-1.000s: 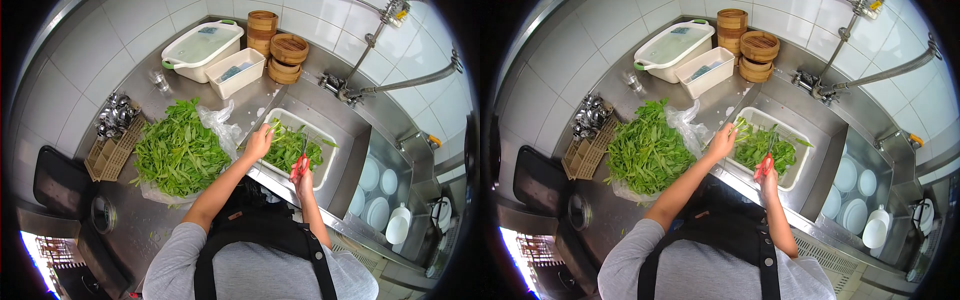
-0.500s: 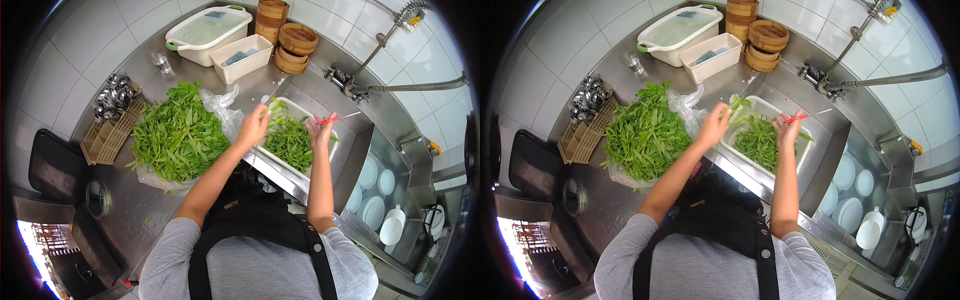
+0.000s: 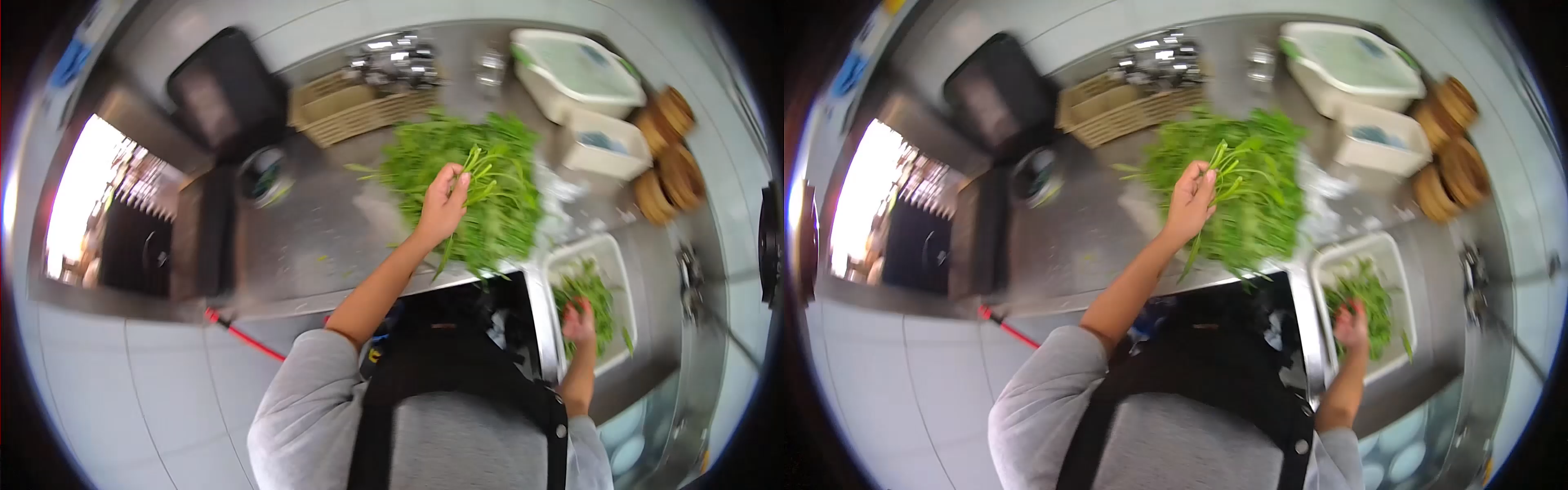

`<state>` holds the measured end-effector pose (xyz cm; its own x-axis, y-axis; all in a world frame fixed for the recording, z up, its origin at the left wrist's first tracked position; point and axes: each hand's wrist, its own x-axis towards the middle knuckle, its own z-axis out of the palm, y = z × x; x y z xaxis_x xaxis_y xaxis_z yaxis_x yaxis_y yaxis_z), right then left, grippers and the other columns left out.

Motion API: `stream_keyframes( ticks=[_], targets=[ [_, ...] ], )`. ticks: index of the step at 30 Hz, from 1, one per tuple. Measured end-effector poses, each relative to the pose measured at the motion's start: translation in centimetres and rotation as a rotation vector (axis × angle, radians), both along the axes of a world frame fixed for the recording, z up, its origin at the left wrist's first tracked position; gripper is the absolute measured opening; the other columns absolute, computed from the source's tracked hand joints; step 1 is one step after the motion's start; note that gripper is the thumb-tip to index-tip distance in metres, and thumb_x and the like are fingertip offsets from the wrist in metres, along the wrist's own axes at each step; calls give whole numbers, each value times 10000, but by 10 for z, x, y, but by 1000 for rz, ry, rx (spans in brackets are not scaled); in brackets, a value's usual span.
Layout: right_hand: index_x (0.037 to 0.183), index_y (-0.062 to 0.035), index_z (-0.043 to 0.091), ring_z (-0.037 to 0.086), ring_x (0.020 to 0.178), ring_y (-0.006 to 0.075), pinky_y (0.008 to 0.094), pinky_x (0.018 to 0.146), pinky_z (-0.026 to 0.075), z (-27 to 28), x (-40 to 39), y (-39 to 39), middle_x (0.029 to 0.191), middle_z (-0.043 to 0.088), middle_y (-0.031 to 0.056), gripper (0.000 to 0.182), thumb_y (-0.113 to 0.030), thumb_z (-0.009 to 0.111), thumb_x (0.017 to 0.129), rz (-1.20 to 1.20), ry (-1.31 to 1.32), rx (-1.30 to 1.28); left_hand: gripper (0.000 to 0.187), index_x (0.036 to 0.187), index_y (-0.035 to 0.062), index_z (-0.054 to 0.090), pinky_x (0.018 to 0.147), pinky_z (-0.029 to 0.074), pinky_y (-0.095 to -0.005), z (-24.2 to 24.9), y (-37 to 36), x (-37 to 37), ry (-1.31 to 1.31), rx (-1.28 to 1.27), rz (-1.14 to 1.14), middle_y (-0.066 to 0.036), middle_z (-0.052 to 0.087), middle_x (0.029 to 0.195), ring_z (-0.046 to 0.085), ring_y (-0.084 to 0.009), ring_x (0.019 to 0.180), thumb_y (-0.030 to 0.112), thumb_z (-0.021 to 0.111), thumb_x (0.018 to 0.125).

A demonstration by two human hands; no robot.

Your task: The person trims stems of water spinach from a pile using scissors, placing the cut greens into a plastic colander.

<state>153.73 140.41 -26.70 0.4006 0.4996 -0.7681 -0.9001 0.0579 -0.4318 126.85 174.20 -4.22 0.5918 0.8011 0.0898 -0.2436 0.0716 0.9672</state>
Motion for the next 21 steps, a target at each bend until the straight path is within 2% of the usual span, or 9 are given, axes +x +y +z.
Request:
stream_keyframes(
  ticks=[5,8,10,13,15,17,18,20,21],
  targets=[
    [640,-158,518,243,306,37,162,285,182,9,24,-96,465,443,-63,497,-651,526,701,-133,222,-260,206,843,78,467,408,335,-186,4,101,-135,153,282,647,39,438,631,390,-24,474,271,460,911],
    [606,-168,511,239,293,40,171,290,178,21,11,-111,442,414,-70,523,-685,512,684,-34,159,-240,232,888,6,517,696,437,-388,2,159,-220,637,698,1131,-191,581,788,571,-312,726,234,471,879],
    [605,-169,508,240,293,39,170,291,177,39,1,-106,438,407,-72,528,-692,514,678,13,128,-240,302,962,24,536,729,442,-416,-2,199,-267,948,598,1214,-234,586,905,567,-381,864,302,487,856],
    [600,-174,497,244,293,40,169,297,174,62,-10,-84,422,390,-74,539,-709,518,663,141,38,-347,386,1043,22,531,775,450,-429,-22,253,-320,1280,373,1163,-251,574,993,569,-389,901,341,525,824],
    [614,-181,503,236,289,37,176,295,181,64,-8,-82,428,407,-67,540,-717,499,674,151,16,-352,441,1084,-8,511,810,443,-441,-111,340,-401,1306,287,782,-254,545,1072,554,-374,965,336,549,810],
    [611,-178,494,242,287,41,180,296,178,76,-14,-74,426,408,-63,549,-724,489,677,145,-23,-371,476,1103,-32,499,859,420,-429,-43,281,-342,1137,-322,764,-250,525,1109,524,-357,1030,324,574,796],
    [608,-175,485,247,285,45,183,296,174,83,-16,-70,424,410,-59,559,-730,479,679,174,-66,-391,476,1103,-32,499,859,420,-429,-47,288,-335,1133,-318,743,-250,525,1109,524,-357,1030,324,574,796],
    [609,-171,477,250,283,50,184,297,173,101,-29,-58,423,414,-53,563,-729,470,686,145,-149,-395,419,1066,-24,532,861,421,-404,-54,308,-325,1639,412,829,-244,531,1093,523,-358,1009,284,587,788],
    [611,-168,470,254,281,55,186,298,173,107,-33,-54,423,418,-48,566,-728,462,693,136,-223,-396,379,1040,-18,547,850,425,-403,-46,300,-301,1482,677,798,-233,543,1075,530,-355,989,262,585,787]
  ],
)
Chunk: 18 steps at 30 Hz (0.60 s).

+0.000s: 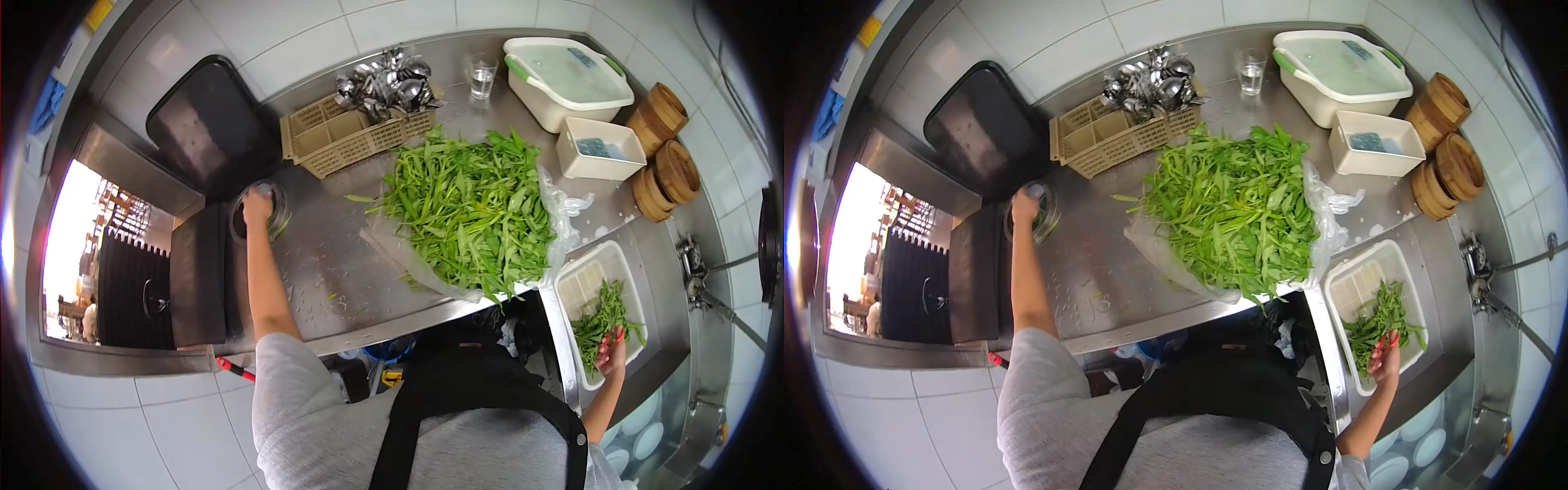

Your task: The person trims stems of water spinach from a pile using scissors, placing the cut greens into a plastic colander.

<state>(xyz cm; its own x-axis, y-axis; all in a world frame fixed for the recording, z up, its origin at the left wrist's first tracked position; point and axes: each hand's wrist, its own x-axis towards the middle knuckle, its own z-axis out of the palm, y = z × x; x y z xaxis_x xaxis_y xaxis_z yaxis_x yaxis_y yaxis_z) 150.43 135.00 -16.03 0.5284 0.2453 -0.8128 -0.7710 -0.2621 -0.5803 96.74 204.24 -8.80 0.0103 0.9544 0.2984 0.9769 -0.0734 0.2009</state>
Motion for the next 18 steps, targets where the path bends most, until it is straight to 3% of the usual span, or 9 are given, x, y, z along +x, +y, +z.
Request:
stream_keyframes(
  ticks=[1,2,5,7,10,12,14,16,18],
  targets=[
    [623,-163,471,256,280,59,191,298,178,0,-1,1,425,426,-41,564,-720,446,711,-15,-6,17,340,1014,-12,561,840,428,-401,16,-20,35,-23,158,-215,-221,554,1056,536,-352,968,241,582,786],
    [623,-163,471,256,280,59,191,298,178,2,-4,5,425,426,-41,564,-720,446,711,-26,-11,16,280,977,15,588,801,441,-404,26,-38,68,-143,142,-397,-182,583,1014,551,-329,945,222,570,789],
    [664,-149,475,273,274,68,205,286,202,-3,-9,14,444,451,-21,567,-709,423,736,7,-36,80,185,890,38,639,682,476,-312,46,-131,170,-559,-180,-695,-137,638,824,621,-243,735,189,579,801],
    [681,-142,474,275,276,69,204,288,207,5,-21,32,451,455,-15,564,-699,420,747,32,-61,93,179,872,26,640,653,481,-303,31,-170,215,-541,-376,-855,-127,639,792,622,-212,709,179,593,793],
    [721,-108,468,293,285,87,206,293,217,15,-34,57,454,450,10,564,-667,415,776,119,-113,136,175,848,38,634,617,473,-281,3,-193,253,-507,-387,-898,-89,643,748,607,-149,665,199,621,779],
    [708,-99,463,308,289,90,212,293,220,22,-41,67,450,452,24,571,-662,409,782,176,-193,113,149,813,22,624,625,486,-311,1,-194,267,-414,-509,-874,-124,638,773,622,-232,685,155,634,748],
    [731,-87,472,344,302,94,211,306,236,40,-51,78,462,483,50,553,-625,381,821,261,-432,-17,96,782,11,604,625,483,-300,24,-197,272,-502,-508,-906,-106,645,780,622,-204,687,92,629,738],
    [767,-77,481,364,321,88,206,324,249,47,-52,82,474,496,49,503,-566,394,850,331,-592,-32,95,829,4,593,674,477,-261,45,-205,276,-753,-444,-1041,-81,648,851,600,-122,729,57,622,755],
    [778,-74,481,366,328,84,206,334,256,68,-63,96,476,495,44,474,-536,409,858,339,-646,39,110,896,1,587,713,473,-261,60,-214,284,-849,-434,-1052,-69,640,932,594,-111,777,50,591,797]
  ],
)
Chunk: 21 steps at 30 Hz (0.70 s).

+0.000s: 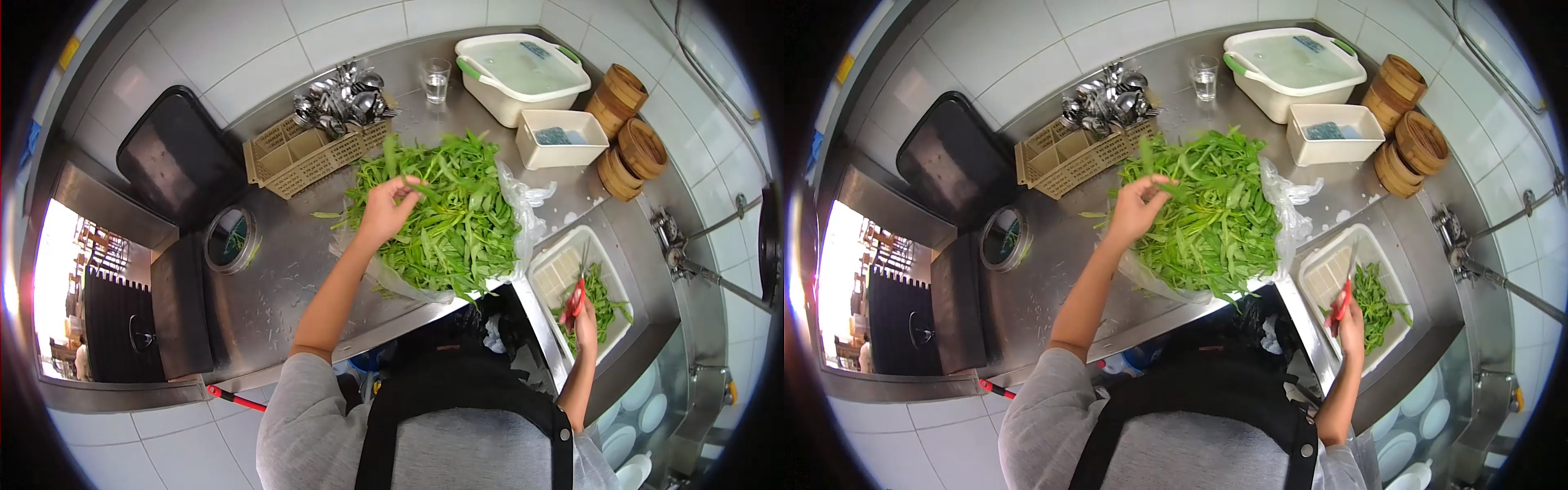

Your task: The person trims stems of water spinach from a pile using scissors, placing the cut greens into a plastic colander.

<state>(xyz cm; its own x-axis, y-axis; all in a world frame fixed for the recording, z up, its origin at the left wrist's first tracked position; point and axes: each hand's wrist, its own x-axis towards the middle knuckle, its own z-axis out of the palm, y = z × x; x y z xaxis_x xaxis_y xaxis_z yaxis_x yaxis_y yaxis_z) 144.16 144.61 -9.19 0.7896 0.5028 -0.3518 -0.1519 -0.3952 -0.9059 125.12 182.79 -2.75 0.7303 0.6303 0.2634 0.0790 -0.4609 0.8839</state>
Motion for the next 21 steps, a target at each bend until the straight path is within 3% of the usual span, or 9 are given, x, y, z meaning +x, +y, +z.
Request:
stream_keyframes(
  ticks=[2,4,6,7,10,14,16,21],
  targets=[
    [821,-66,489,402,374,69,202,355,276,24,-12,14,510,502,20,402,-463,450,870,111,-43,156,158,974,1,570,739,471,-262,7,-4,14,-133,-195,-75,-76,629,979,598,-121,801,87,561,841],
    [861,-54,495,462,452,72,197,417,327,44,-28,29,570,520,14,359,-412,479,869,225,-81,261,185,1024,6,553,700,466,-243,19,-22,28,-212,-233,-149,-79,615,1011,574,-103,778,108,528,871],
    [897,-40,498,507,542,80,199,494,369,68,-46,42,643,532,14,324,-360,522,855,382,-56,371,154,980,0,578,565,404,-190,22,-40,46,-326,-393,-152,-28,614,909,492,-59,619,80,541,853],
    [909,-28,495,520,579,92,212,551,395,77,-51,45,675,529,22,279,-292,552,840,461,26,433,157,978,-4,577,543,386,-178,19,-47,57,-360,-240,-196,-19,588,856,458,-47,596,86,541,855],
    [904,-5,489,525,590,86,206,556,408,104,-65,50,682,525,21,217,-192,562,818,566,153,511,165,976,-8,574,514,377,-173,11,-73,82,-270,-130,-200,-16,571,809,443,-43,572,94,550,848],
    [881,-7,497,515,550,79,186,513,382,102,-66,37,651,522,24,218,-211,555,829,423,0,552,104,895,-22,552,485,392,-201,27,-116,106,-194,-5,-252,-71,583,799,471,-55,526,43,567,815],
    [875,-10,504,507,540,75,184,494,358,102,-63,24,630,519,24,236,-241,545,845,346,103,549,91,892,-13,532,518,394,-194,25,-133,118,-181,-35,-306,-32,560,766,469,-35,583,41,554,822],
    [825,-63,515,348,356,30,175,359,245,73,-53,-9,513,547,17,301,-357,486,882,206,165,349,89,882,-17,500,549,437,-244,4,-164,153,-215,141,-386,-93,561,789,536,-125,614,23,545,817]
  ],
)
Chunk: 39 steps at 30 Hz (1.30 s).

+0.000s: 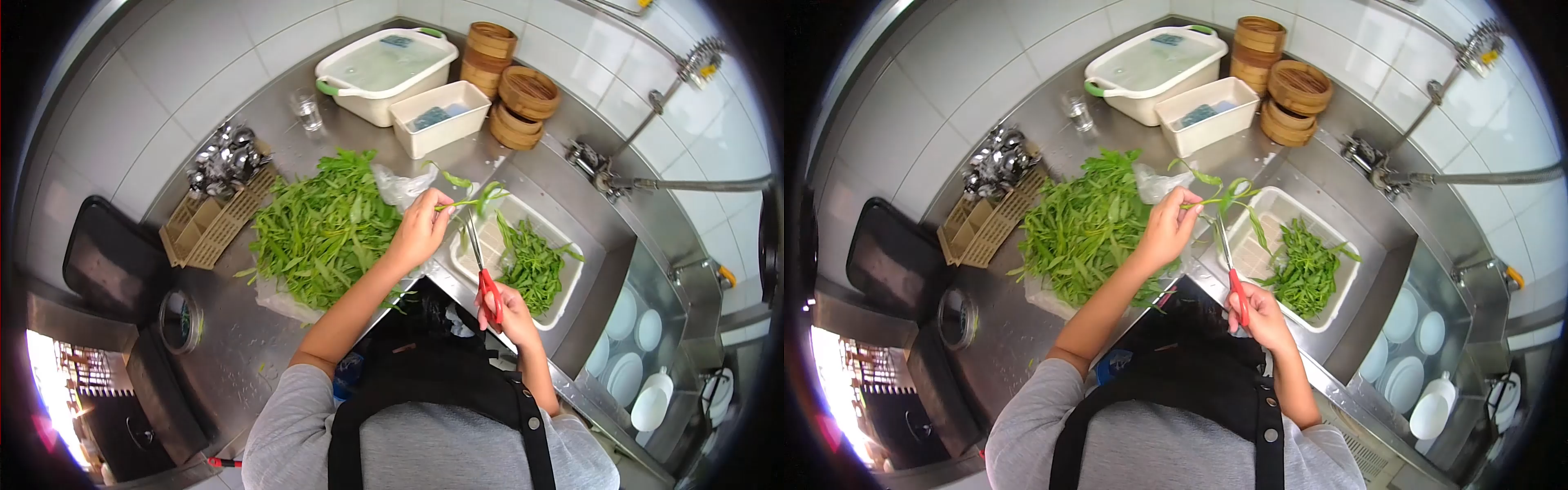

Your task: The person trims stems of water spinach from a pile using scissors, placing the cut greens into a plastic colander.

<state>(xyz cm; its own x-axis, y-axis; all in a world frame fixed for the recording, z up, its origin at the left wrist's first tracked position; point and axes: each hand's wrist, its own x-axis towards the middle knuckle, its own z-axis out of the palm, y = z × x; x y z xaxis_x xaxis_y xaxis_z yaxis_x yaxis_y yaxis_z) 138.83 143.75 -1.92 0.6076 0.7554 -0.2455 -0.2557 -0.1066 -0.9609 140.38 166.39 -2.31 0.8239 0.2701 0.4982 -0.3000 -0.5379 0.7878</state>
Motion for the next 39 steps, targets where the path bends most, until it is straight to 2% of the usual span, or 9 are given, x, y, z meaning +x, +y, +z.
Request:
stream_keyframes(
  ticks=[2,7,9,21,29,31,33,35,39],
  targets=[
    [828,-63,517,347,350,32,177,351,243,-10,0,-10,511,545,19,300,-356,483,884,-57,19,11,109,869,-20,468,628,442,-360,-7,-17,6,61,-30,-68,-159,545,815,558,-309,723,37,535,806],
    [823,-66,521,343,334,38,181,334,237,-24,-1,-23,497,536,22,284,-338,479,892,-205,58,-22,93,881,3,464,671,432,-387,-20,-51,22,71,31,-213,-172,536,839,543,-348,785,39,515,812],
    [825,-67,521,340,331,39,181,331,234,-31,0,-28,494,533,21,273,-328,481,893,-229,62,-28,88,883,2,491,573,412,-307,-31,-61,28,25,90,-256,-122,521,807,516,-229,648,45,527,815],
    [775,-82,533,390,367,67,199,360,260,-97,17,-43,482,490,-6,343,-406,484,876,-568,20,-222,200,889,-66,471,807,412,-424,-102,-107,68,174,336,-523,-251,519,898,507,-387,887,-28,474,693],
    [805,-74,507,334,312,93,216,305,220,-113,31,-67,471,469,27,533,-604,448,806,-699,58,-166,422,970,62,449,792,394,-367,-5,5,1,-7,-127,170,-143,464,942,491,-283,905,212,712,676],
    [810,-72,503,337,311,97,220,304,218,-114,37,-68,481,475,33,535,-604,446,807,-688,69,-145,446,976,57,478,687,426,-342,14,67,-33,-25,-85,578,-130,513,927,518,-246,788,88,724,605],
    [815,-69,501,337,316,95,218,309,221,-113,40,-64,483,477,35,536,-602,444,810,-681,82,-143,266,873,65,538,530,411,-329,-13,137,-64,23,-204,860,-68,503,602,482,-196,547,68,680,648],
    [820,-65,503,338,322,93,215,316,225,-109,41,-54,482,475,36,536,-597,439,815,-671,27,-128,175,748,58,597,571,449,-380,-22,173,-112,322,49,1090,-119,580,639,577,-274,603,176,696,666],
    [820,-38,497,333,333,78,199,333,214,-92,33,-22,483,480,42,536,-571,434,834,-585,45,-128,210,728,64,631,689,481,-387,-65,205,-147,1037,67,872,-157,630,788,611,-302,774,247,707,658]
  ],
)
